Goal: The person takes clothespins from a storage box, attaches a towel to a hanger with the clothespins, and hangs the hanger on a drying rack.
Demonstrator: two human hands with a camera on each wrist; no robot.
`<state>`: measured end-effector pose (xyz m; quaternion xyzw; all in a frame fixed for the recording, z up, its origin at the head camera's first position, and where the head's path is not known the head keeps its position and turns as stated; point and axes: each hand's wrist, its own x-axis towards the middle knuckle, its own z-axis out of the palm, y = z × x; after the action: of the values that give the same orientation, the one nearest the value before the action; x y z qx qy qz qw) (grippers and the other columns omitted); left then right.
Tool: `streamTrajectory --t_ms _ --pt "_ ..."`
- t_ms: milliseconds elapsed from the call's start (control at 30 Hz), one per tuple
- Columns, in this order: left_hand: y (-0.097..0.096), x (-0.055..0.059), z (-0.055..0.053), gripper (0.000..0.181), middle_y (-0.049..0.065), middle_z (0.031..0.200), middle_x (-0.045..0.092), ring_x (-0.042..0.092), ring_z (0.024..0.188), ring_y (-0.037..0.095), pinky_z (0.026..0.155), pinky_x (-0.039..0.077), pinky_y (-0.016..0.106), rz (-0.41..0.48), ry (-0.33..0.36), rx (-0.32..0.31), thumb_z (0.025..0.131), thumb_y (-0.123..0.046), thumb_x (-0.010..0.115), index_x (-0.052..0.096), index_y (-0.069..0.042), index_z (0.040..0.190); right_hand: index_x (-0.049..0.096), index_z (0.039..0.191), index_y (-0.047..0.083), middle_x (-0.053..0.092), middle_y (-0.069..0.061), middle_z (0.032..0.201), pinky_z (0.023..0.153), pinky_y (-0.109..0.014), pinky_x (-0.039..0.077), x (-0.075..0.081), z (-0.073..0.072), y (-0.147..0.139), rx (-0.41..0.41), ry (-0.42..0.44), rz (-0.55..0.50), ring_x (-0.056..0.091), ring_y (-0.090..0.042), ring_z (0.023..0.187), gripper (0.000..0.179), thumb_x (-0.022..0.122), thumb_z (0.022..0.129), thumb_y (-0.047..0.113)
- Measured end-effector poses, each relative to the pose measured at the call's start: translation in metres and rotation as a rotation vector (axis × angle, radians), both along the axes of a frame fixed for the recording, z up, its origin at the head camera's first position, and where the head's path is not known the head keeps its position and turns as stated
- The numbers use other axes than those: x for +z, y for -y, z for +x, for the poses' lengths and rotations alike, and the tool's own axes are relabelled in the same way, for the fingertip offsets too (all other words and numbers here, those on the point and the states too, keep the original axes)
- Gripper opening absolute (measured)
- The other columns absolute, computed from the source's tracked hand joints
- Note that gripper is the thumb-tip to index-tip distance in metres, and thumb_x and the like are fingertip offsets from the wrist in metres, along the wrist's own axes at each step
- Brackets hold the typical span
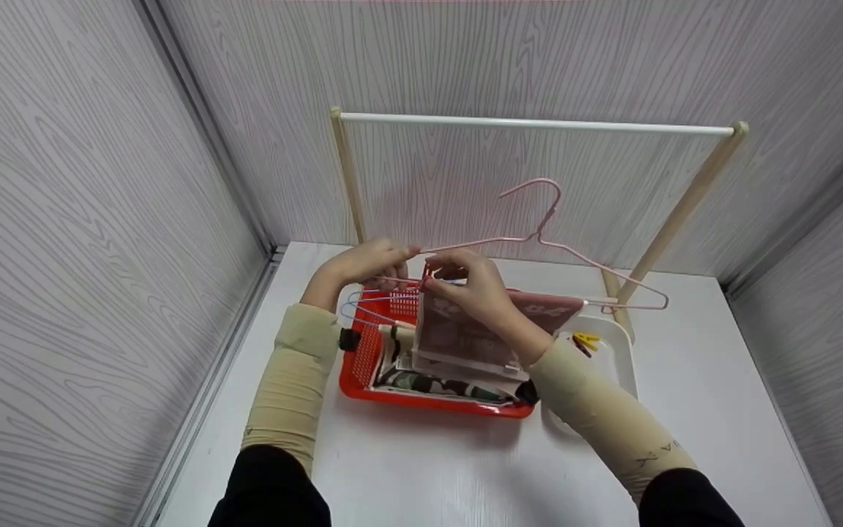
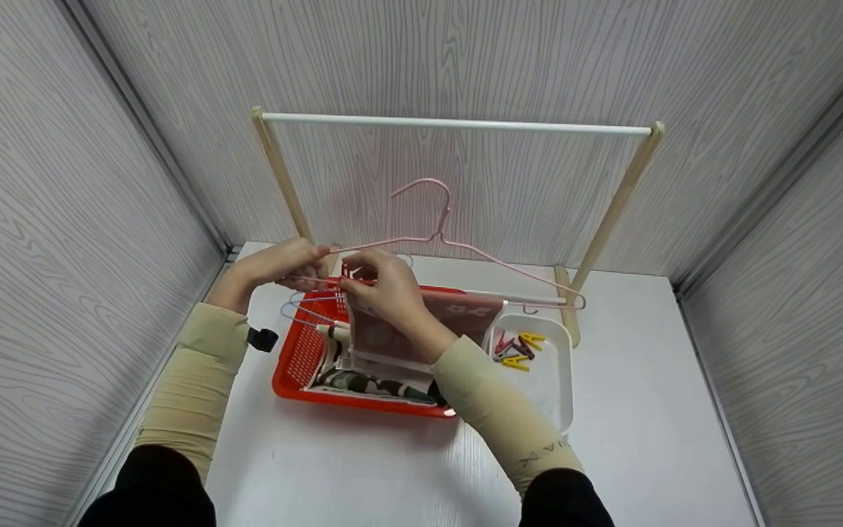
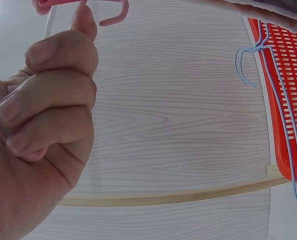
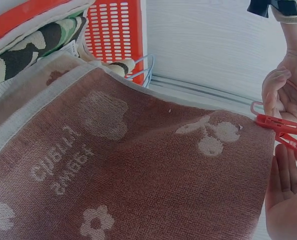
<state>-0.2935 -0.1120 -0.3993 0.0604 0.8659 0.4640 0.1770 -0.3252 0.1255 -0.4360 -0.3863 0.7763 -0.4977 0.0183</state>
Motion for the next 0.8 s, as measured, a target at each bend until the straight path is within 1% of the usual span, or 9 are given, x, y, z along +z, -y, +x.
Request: streamTrajectory --t_ms 100,233,367,500,667,800 --pt "0.001 -0.001 0.000 0.085 -0.003 0.071 0.064 0.053 0.056 0.003 0.051 0.041 0.020 -0.017 -0.022 -0.011 0.103 -0.074 0.041 0.074 0.004 0.097 0.072 0.125 -0.001 0.073 -0.019 0.120 0.096 -0.044 0.062 0.000 0.001 -0.002 -0.002 0.006 -0.008 0.076 -0.033 0.107 0.032 0.078 0.097 0.013" --pt "0.000 -0.002 0.000 0.101 -0.005 0.070 0.063 0.053 0.056 0.003 0.053 0.044 0.019 -0.026 -0.043 -0.018 0.089 -0.092 0.042 0.075 0.003 0.097 0.072 0.126 -0.002 0.074 -0.020 0.120 0.096 -0.045 0.062 -0.001 0.002 -0.003 0.001 0.017 -0.031 0.076 -0.034 0.106 0.033 0.078 0.097 0.012" --pt "0.000 -0.004 -0.001 0.110 -0.005 0.073 0.064 0.055 0.058 0.003 0.056 0.048 0.018 -0.021 -0.050 -0.017 0.078 -0.100 0.042 0.075 0.004 0.097 0.072 0.127 -0.001 0.074 -0.020 0.121 0.094 -0.044 0.062 -0.004 0.004 -0.006 0.001 0.020 -0.045 0.076 -0.034 0.105 0.034 0.079 0.096 0.011" --pt "0.000 -0.005 -0.001 0.118 -0.005 0.073 0.063 0.055 0.058 0.004 0.056 0.048 0.018 -0.032 -0.061 -0.019 0.069 -0.105 0.040 0.075 0.004 0.097 0.069 0.130 -0.003 0.074 -0.021 0.121 0.095 -0.046 0.062 -0.007 0.005 -0.009 -0.001 0.030 -0.054 0.075 -0.034 0.105 0.038 0.079 0.096 0.009" --pt "0.001 -0.004 -0.002 0.124 -0.005 0.071 0.062 0.052 0.058 0.005 0.056 0.046 0.019 -0.053 -0.073 -0.020 0.064 -0.108 0.038 0.077 0.005 0.096 0.069 0.130 -0.002 0.072 -0.022 0.125 0.099 -0.047 0.060 -0.006 0.005 -0.013 0.002 0.083 -0.074 0.073 -0.033 0.111 0.036 0.078 0.097 0.010" --pt "0.003 -0.005 -0.003 0.121 -0.005 0.068 0.062 0.051 0.056 0.004 0.054 0.045 0.018 -0.013 -0.047 -0.016 0.067 -0.106 0.042 0.076 0.007 0.095 0.069 0.129 -0.002 0.073 -0.021 0.125 0.101 -0.045 0.060 -0.005 0.007 -0.015 0.011 0.106 -0.093 0.073 -0.033 0.114 0.033 0.076 0.098 0.008"
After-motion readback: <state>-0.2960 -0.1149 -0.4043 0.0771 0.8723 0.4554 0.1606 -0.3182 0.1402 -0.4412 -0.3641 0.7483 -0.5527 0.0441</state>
